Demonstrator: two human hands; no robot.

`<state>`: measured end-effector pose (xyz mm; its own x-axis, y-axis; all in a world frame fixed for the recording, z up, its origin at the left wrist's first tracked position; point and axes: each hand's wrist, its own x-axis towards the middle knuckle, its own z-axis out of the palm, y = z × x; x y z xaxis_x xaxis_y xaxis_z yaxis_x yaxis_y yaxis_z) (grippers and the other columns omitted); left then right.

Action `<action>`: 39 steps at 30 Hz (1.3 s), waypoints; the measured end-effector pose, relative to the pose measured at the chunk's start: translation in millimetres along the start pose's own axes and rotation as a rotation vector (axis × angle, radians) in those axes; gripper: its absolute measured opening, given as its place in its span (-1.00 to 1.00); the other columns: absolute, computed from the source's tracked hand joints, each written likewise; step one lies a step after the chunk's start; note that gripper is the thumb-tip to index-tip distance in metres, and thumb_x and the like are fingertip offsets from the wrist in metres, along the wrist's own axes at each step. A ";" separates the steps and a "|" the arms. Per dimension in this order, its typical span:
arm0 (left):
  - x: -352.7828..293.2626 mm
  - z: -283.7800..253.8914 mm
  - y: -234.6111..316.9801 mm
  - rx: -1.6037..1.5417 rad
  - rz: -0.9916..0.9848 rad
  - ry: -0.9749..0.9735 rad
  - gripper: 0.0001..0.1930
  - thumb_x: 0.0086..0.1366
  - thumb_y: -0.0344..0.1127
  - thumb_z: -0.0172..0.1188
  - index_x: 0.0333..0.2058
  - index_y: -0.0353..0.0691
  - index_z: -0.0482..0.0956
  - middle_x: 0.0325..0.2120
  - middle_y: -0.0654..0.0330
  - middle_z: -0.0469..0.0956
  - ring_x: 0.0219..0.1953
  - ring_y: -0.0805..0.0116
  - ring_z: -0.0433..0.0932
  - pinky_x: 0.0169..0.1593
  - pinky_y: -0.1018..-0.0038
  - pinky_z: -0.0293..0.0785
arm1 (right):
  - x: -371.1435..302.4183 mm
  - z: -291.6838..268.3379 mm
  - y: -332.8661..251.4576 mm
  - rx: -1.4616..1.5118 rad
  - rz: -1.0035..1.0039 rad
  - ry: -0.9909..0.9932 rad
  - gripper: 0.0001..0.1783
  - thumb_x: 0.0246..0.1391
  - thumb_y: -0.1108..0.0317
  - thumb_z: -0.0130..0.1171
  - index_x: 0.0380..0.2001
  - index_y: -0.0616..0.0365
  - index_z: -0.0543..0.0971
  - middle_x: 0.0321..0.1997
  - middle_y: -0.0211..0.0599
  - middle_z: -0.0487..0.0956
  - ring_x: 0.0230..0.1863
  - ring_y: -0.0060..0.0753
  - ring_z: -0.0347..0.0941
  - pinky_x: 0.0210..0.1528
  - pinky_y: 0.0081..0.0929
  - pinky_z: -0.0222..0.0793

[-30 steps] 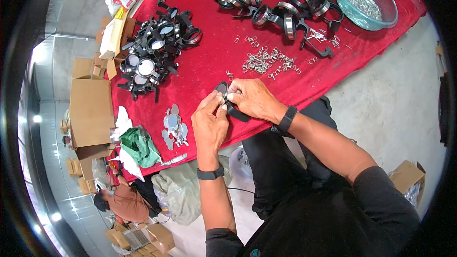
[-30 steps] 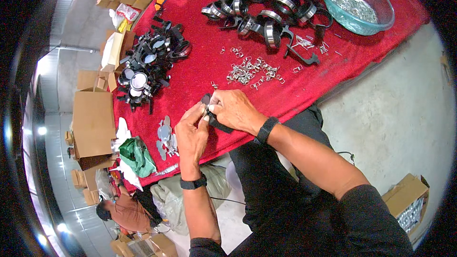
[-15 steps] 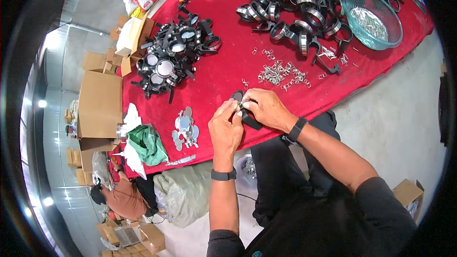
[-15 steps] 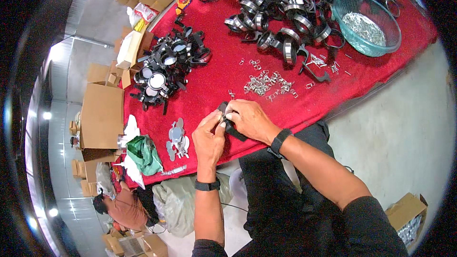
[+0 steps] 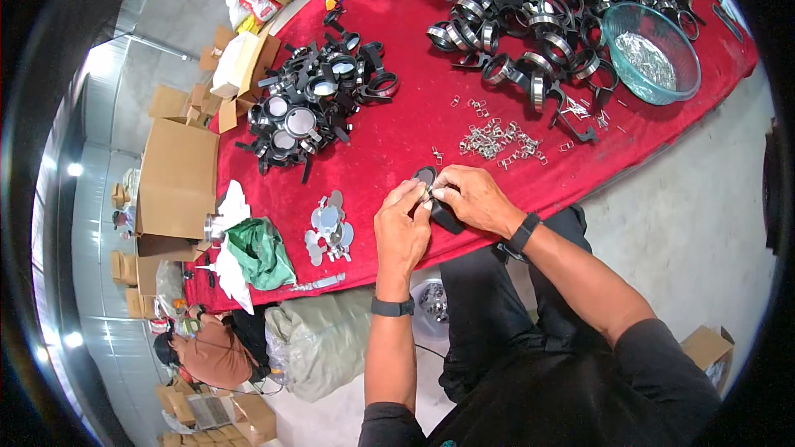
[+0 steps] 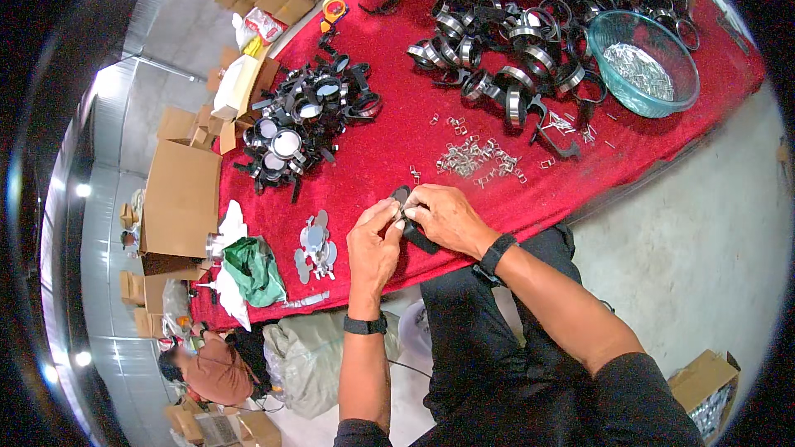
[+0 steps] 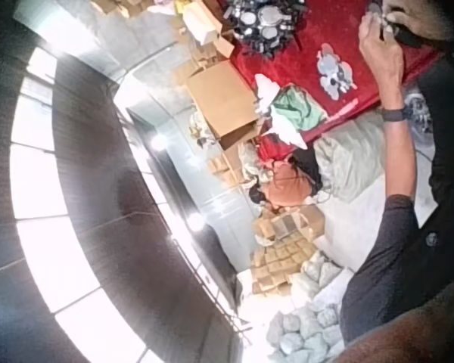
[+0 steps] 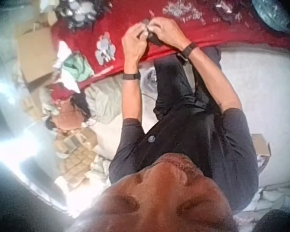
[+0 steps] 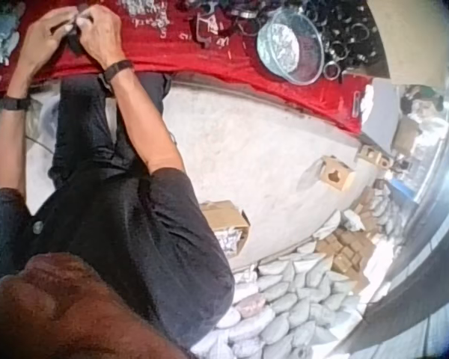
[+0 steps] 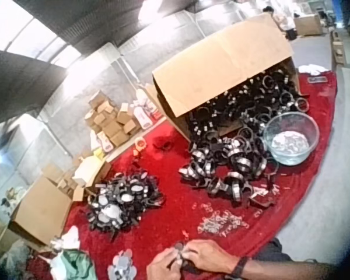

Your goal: The person is manually assembling small metal components, attaching rings to circular plates.

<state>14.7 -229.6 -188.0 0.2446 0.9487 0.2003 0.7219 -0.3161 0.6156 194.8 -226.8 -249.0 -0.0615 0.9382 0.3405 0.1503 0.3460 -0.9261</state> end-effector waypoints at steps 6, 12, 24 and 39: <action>0.6 3.8 2.5 -0.025 -0.042 0.033 -0.65 0.28 -0.52 0.32 0.04 -0.39 0.77 0.08 -0.13 0.73 0.16 0.00 0.71 0.33 0.29 0.55 | -0.1 -0.8 -1.3 0.006 0.026 0.025 -0.84 0.24 0.45 0.25 -0.20 0.32 0.66 -0.26 0.00 0.70 -0.20 -0.02 0.68 -0.10 -0.17 0.56; -0.3 6.1 3.4 -0.007 -0.053 0.055 -0.66 0.27 -0.52 0.29 0.02 -0.40 0.78 0.08 -0.17 0.73 0.15 0.00 0.72 0.32 0.29 0.55 | -1.5 1.8 -3.4 -0.029 0.044 0.065 -0.84 0.23 0.42 0.26 -0.22 0.32 0.66 -0.29 0.02 0.69 -0.24 0.00 0.68 -0.13 -0.15 0.56; -1.1 10.1 2.5 -0.056 -0.071 0.078 -0.65 0.26 -0.56 0.30 0.03 -0.44 0.77 0.09 -0.18 0.72 0.18 0.01 0.69 0.35 0.28 0.53 | -3.9 3.1 2.9 -0.026 -0.113 0.072 -0.84 0.23 0.44 0.23 -0.21 0.32 0.67 -0.25 0.05 0.67 -0.20 0.12 0.65 -0.09 -0.11 0.57; -2.5 8.1 -6.7 -0.137 -0.090 0.081 -0.67 0.31 -0.52 0.33 0.04 -0.40 0.78 0.10 -0.14 0.73 0.17 0.08 0.71 0.33 0.32 0.54 | -25.5 -3.8 -20.9 -0.328 -0.292 -0.090 -0.51 0.21 0.40 0.30 0.20 0.22 0.55 -0.15 -0.05 0.51 -0.07 0.10 0.53 -0.05 0.00 0.53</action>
<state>14.4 -229.9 -198.7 0.1260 0.9723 0.1968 0.6425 -0.2312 0.7306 197.0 -258.0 -237.6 -0.2312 0.8016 0.5513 0.4180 0.5935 -0.6878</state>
